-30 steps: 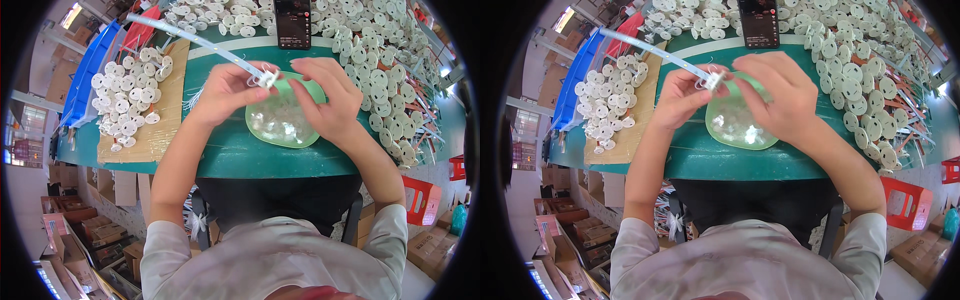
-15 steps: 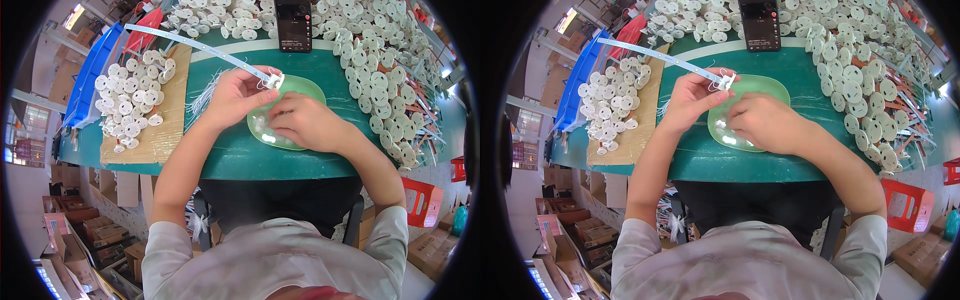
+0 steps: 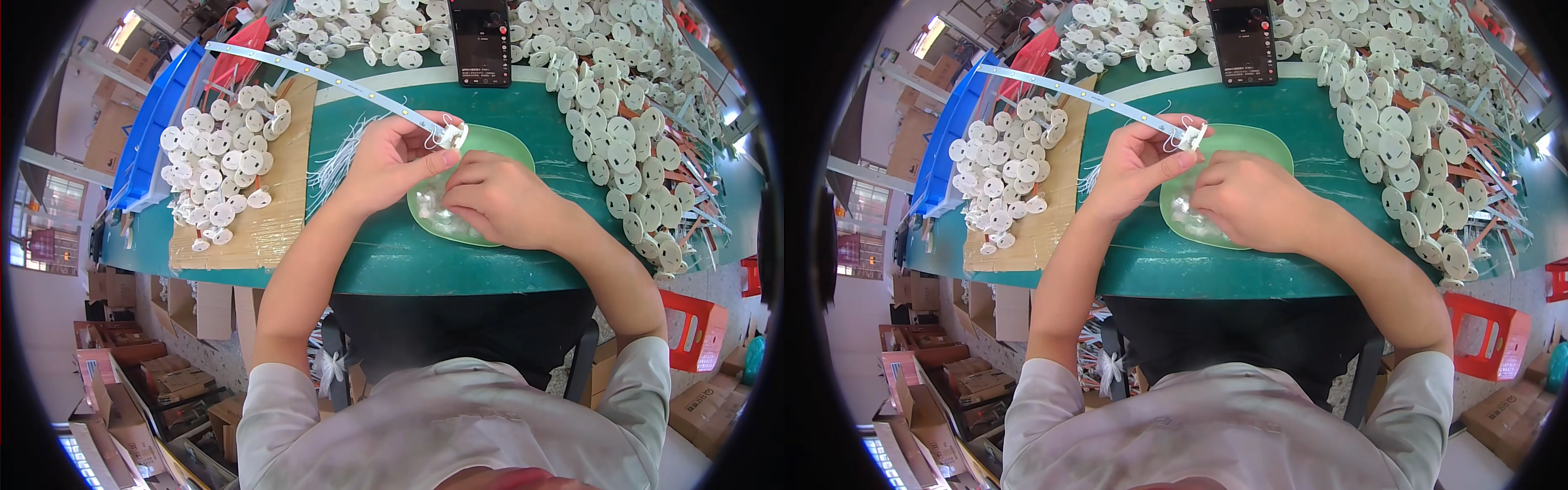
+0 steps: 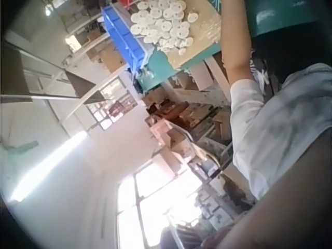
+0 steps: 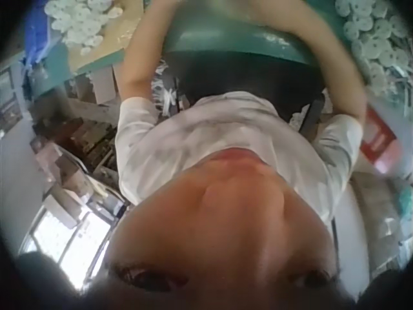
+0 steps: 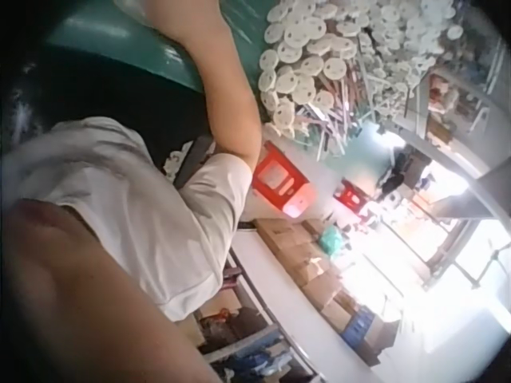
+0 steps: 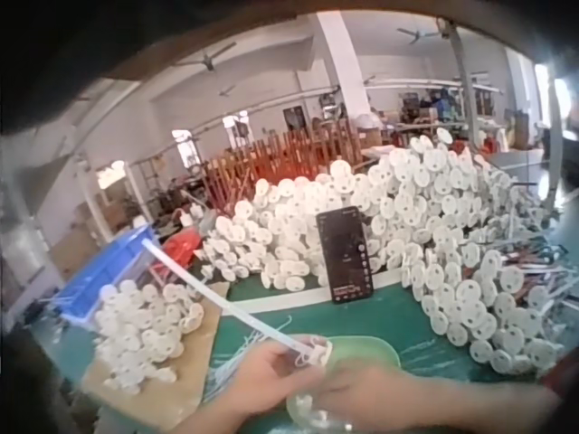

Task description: The person sits at a green workbench and repeatedly assembles small white circular plastic components onto a flexible LED light strip. They pick up a component, thread a white string through it, and attach it to the strip, then place the finished unit on the table. The process is repetitive and involves handling small parts and string.

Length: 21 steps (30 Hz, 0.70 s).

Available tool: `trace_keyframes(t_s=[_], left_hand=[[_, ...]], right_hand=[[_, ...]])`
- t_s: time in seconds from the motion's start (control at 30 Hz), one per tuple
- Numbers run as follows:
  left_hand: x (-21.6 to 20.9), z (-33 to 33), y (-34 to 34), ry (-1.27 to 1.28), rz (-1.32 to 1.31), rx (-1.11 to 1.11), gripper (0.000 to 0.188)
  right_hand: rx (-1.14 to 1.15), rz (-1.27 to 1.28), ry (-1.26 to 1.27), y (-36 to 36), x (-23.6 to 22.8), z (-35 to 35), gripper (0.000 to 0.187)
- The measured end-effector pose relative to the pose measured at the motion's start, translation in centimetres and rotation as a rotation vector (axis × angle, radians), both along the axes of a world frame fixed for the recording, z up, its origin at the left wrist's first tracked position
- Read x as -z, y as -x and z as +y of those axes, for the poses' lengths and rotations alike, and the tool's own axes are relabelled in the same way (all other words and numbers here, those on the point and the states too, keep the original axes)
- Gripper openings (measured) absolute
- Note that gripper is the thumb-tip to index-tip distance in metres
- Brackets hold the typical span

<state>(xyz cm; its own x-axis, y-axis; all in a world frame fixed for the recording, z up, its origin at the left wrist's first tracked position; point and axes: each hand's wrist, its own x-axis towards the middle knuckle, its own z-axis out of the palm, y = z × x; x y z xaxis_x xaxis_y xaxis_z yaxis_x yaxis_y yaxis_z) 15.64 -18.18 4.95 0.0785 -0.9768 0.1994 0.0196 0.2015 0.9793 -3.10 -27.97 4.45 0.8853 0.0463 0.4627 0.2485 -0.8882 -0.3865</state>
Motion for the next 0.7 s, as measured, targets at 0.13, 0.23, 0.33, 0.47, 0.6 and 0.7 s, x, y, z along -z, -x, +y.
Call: trace_keyframes(t_s=[0.13, 0.23, 0.33, 0.47, 0.6, 0.7], left_hand=[[0.07, -0.03, 0.05, -0.010, -0.014, 0.002, 0.037], [0.12, -0.01, 0.06, -0.015, -0.006, -0.002, 0.037], [0.24, -0.12, -0.02, -0.015, -0.031, -0.014, 0.037], [0.29, -0.21, 0.00, -0.028, -0.046, -0.019, 0.037], [0.20, -0.18, -0.04, -0.031, -0.051, -0.015, 0.038], [0.42, -0.21, -0.02, -0.016, -0.050, -0.016, 0.038]], right_hand=[[0.068, -0.038, 0.025, -0.07, 0.03, 0.37, 0.015], [0.079, 0.001, 0.028, 0.18, 0.08, 0.39, 0.017], [0.025, 0.065, 0.020, 0.37, -0.01, 0.01, 0.016], [-0.023, -0.007, 0.071, 0.16, 0.20, -0.16, 0.014], [-0.054, -0.043, 0.042, 0.03, 0.01, -0.22, 0.013], [-0.065, -0.045, 0.045, 0.05, -0.02, -0.19, 0.014]])
